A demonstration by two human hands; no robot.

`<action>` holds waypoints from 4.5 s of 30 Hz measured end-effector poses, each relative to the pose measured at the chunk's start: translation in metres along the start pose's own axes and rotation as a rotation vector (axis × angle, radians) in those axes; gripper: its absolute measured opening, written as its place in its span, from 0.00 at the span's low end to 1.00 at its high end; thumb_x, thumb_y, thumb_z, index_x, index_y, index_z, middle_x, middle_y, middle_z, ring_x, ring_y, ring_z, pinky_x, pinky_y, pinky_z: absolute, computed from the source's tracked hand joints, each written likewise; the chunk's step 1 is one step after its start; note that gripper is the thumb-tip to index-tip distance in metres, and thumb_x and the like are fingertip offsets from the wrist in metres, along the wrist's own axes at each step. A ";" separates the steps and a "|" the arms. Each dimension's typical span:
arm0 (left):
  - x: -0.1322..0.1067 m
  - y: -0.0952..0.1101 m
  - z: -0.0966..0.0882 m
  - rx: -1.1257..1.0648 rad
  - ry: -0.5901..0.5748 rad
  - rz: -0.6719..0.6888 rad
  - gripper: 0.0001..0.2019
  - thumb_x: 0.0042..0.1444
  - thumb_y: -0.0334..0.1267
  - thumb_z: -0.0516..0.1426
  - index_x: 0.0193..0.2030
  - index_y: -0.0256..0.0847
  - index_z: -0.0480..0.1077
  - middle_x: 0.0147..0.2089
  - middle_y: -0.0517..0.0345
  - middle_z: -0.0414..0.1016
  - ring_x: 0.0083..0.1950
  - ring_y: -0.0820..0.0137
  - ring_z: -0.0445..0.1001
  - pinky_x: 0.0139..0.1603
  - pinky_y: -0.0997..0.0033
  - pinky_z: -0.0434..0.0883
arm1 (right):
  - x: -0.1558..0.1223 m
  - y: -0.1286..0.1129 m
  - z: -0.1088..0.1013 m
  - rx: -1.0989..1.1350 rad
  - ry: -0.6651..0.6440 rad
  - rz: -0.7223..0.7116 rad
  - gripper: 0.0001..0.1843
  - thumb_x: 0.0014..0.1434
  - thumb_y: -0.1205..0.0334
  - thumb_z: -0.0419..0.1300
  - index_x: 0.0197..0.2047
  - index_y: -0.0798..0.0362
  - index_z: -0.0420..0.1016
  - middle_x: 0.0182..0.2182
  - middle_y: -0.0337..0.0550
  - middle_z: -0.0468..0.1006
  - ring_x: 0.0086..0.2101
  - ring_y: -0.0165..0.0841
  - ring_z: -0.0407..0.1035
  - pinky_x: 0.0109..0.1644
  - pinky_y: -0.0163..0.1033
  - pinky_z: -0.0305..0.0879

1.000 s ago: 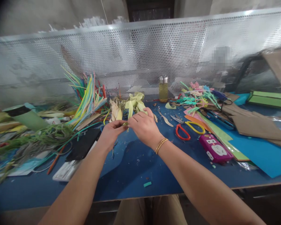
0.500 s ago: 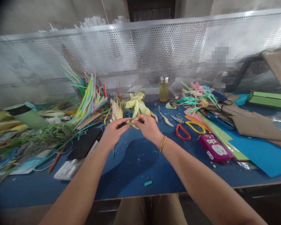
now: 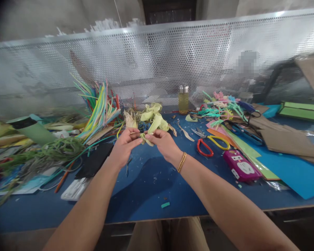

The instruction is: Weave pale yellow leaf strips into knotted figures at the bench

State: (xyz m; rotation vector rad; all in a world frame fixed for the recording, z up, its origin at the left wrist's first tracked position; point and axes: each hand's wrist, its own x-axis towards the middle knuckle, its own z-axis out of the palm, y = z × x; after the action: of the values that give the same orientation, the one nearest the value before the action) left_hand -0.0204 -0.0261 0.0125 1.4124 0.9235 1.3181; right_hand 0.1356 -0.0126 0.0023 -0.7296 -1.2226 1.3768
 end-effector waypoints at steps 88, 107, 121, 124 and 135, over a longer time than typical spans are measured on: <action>-0.009 0.003 0.024 0.017 0.042 0.030 0.07 0.46 0.41 0.65 0.27 0.42 0.73 0.23 0.62 0.71 0.26 0.72 0.66 0.29 0.71 0.62 | -0.007 -0.022 -0.009 -0.516 0.238 -0.609 0.05 0.54 0.57 0.67 0.30 0.47 0.78 0.33 0.42 0.77 0.35 0.35 0.69 0.42 0.42 0.64; -0.007 -0.003 0.024 0.040 0.120 -0.041 0.10 0.45 0.43 0.66 0.24 0.40 0.73 0.20 0.64 0.68 0.23 0.76 0.61 0.27 0.73 0.60 | -0.004 -0.021 0.000 -0.035 0.263 -0.254 0.14 0.44 0.56 0.71 0.29 0.52 0.71 0.24 0.35 0.74 0.25 0.26 0.64 0.32 0.36 0.64; -0.007 -0.003 0.023 0.257 0.171 -0.024 0.11 0.46 0.42 0.64 0.23 0.38 0.71 0.20 0.64 0.67 0.23 0.77 0.59 0.24 0.75 0.56 | -0.005 -0.023 0.002 0.105 0.234 -0.094 0.18 0.44 0.56 0.71 0.30 0.53 0.67 0.20 0.31 0.70 0.21 0.23 0.64 0.25 0.31 0.59; -0.003 -0.008 0.019 0.190 0.229 -0.051 0.10 0.45 0.42 0.64 0.22 0.38 0.70 0.20 0.64 0.67 0.22 0.77 0.60 0.24 0.75 0.56 | -0.004 -0.026 -0.002 0.105 0.163 -0.053 0.23 0.42 0.53 0.73 0.34 0.53 0.67 0.23 0.31 0.72 0.24 0.24 0.68 0.28 0.31 0.63; 0.000 0.000 0.020 0.036 0.300 -0.093 0.09 0.43 0.38 0.63 0.20 0.38 0.71 0.19 0.63 0.64 0.22 0.78 0.57 0.22 0.75 0.51 | -0.016 -0.078 -0.103 -1.839 0.277 0.324 0.18 0.56 0.58 0.60 0.46 0.63 0.76 0.45 0.65 0.78 0.49 0.53 0.72 0.52 0.51 0.66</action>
State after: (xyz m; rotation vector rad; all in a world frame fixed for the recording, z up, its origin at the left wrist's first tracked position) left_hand -0.0011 -0.0292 0.0131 1.2014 1.2017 1.4735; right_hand 0.2596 -0.0112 0.0438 -2.2837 -1.9791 -0.0810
